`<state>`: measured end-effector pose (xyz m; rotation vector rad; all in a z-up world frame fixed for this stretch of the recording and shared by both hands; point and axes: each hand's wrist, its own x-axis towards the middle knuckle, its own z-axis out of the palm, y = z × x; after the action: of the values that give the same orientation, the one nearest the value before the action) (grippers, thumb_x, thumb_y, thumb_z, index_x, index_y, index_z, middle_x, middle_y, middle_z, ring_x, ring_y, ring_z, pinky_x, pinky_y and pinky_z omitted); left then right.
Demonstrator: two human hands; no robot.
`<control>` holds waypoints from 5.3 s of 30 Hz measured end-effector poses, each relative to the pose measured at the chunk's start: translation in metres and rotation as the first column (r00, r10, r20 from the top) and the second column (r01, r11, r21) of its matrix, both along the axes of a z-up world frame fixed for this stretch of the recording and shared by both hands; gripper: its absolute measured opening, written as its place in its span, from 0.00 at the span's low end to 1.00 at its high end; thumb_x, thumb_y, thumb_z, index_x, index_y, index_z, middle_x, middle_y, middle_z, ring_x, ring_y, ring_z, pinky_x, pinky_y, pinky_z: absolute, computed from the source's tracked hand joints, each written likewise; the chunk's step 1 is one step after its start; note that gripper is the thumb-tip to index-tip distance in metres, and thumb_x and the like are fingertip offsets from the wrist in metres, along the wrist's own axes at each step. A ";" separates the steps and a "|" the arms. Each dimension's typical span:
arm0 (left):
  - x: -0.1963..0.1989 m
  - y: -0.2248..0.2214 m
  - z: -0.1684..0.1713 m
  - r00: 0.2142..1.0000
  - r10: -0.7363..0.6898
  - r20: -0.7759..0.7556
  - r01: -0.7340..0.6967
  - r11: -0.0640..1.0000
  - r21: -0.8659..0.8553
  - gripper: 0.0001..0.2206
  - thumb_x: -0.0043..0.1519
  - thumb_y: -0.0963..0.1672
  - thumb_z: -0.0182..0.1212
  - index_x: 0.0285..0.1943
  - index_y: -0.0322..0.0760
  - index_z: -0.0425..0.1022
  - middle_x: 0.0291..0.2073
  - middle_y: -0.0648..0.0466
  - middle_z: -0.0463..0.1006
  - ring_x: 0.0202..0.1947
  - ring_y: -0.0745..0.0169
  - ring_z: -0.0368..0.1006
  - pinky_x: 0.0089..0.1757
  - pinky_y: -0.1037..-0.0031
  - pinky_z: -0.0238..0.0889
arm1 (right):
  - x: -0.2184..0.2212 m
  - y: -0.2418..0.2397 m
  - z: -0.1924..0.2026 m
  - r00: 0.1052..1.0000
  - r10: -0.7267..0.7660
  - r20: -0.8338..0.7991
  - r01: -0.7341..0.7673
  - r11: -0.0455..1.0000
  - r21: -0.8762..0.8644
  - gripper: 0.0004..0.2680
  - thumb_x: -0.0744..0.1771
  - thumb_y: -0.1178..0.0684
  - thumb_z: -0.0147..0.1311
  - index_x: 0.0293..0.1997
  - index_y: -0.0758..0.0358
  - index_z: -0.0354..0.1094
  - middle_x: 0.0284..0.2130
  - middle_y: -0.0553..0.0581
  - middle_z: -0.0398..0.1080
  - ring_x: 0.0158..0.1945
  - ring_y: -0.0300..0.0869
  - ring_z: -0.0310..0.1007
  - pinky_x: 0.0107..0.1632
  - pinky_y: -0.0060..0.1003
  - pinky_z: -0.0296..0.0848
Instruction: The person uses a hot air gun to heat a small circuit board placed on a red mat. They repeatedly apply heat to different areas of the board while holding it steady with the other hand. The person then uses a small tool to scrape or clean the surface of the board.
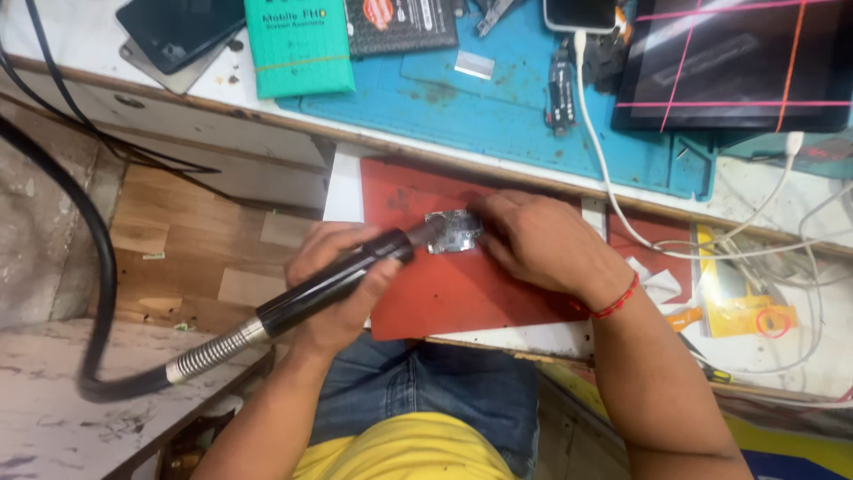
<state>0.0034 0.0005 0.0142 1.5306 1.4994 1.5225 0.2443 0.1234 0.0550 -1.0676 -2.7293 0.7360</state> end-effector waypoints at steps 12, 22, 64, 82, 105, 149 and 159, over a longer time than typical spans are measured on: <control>-0.005 0.000 0.008 0.980 -0.173 -0.099 0.186 0.973 0.134 0.15 0.57 0.47 0.71 0.46 0.33 0.78 0.39 0.49 0.80 0.43 0.52 0.74 0.47 0.65 0.69 | -0.003 0.004 -0.002 1.000 -0.020 -0.001 0.019 0.998 -0.062 0.13 0.62 0.54 0.57 0.50 0.63 0.69 0.32 0.64 0.73 0.38 0.60 0.73 0.40 0.52 0.71; -0.001 0.003 0.006 0.982 -0.165 -0.093 0.169 0.985 0.038 0.15 0.58 0.48 0.71 0.45 0.33 0.79 0.39 0.51 0.81 0.44 0.54 0.75 0.49 0.67 0.69 | 0.000 0.002 -0.002 0.999 -0.051 -0.003 0.051 0.997 -0.063 0.15 0.63 0.54 0.56 0.54 0.63 0.67 0.38 0.66 0.75 0.41 0.61 0.75 0.43 0.54 0.71; -0.006 0.003 -0.004 0.993 -0.114 -0.039 0.116 0.991 0.067 0.13 0.61 0.47 0.69 0.46 0.34 0.78 0.39 0.49 0.79 0.42 0.55 0.75 0.46 0.68 0.69 | 0.009 0.000 0.022 0.995 -0.041 -0.090 0.025 0.984 -0.175 0.05 0.65 0.59 0.53 0.39 0.66 0.75 0.35 0.64 0.77 0.38 0.57 0.76 0.42 0.47 0.74; -0.006 0.002 -0.004 0.999 -0.046 0.014 0.045 0.998 0.036 0.16 0.61 0.49 0.71 0.49 0.34 0.78 0.43 0.51 0.81 0.43 0.60 0.77 0.48 0.71 0.71 | -0.001 0.001 0.008 0.995 -0.062 0.074 0.068 0.994 -0.085 0.14 0.64 0.55 0.56 0.55 0.61 0.68 0.33 0.64 0.75 0.37 0.61 0.74 0.38 0.54 0.70; -0.003 0.002 -0.009 0.986 -0.123 0.113 0.123 0.992 0.011 0.16 0.65 0.48 0.73 0.53 0.33 0.77 0.46 0.50 0.81 0.50 0.59 0.76 0.53 0.70 0.72 | 0.000 0.004 -0.001 0.999 -0.022 -0.042 0.020 0.998 -0.054 0.13 0.65 0.55 0.55 0.55 0.63 0.68 0.33 0.65 0.74 0.37 0.62 0.73 0.38 0.54 0.70; -0.005 0.001 -0.001 0.997 -0.071 -0.004 0.071 0.996 0.046 0.15 0.61 0.48 0.70 0.48 0.32 0.77 0.43 0.50 0.81 0.48 0.55 0.76 0.54 0.66 0.68 | -0.008 0.000 -0.002 0.998 -0.011 -0.065 0.005 0.996 -0.092 0.14 0.63 0.56 0.56 0.54 0.66 0.68 0.35 0.68 0.75 0.39 0.62 0.74 0.41 0.54 0.71; -0.001 -0.001 0.000 0.984 -0.133 -0.115 0.148 0.980 0.130 0.16 0.59 0.48 0.71 0.48 0.33 0.78 0.42 0.51 0.80 0.47 0.54 0.76 0.51 0.66 0.70 | -0.006 -0.002 -0.003 0.997 -0.002 -0.075 -0.003 0.998 -0.058 0.14 0.63 0.56 0.56 0.53 0.65 0.68 0.36 0.67 0.74 0.39 0.63 0.74 0.40 0.54 0.71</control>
<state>0.0027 -0.0003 0.0144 1.7826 1.3336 1.5101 0.2381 0.1215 0.0520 -1.0290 -2.6610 0.8423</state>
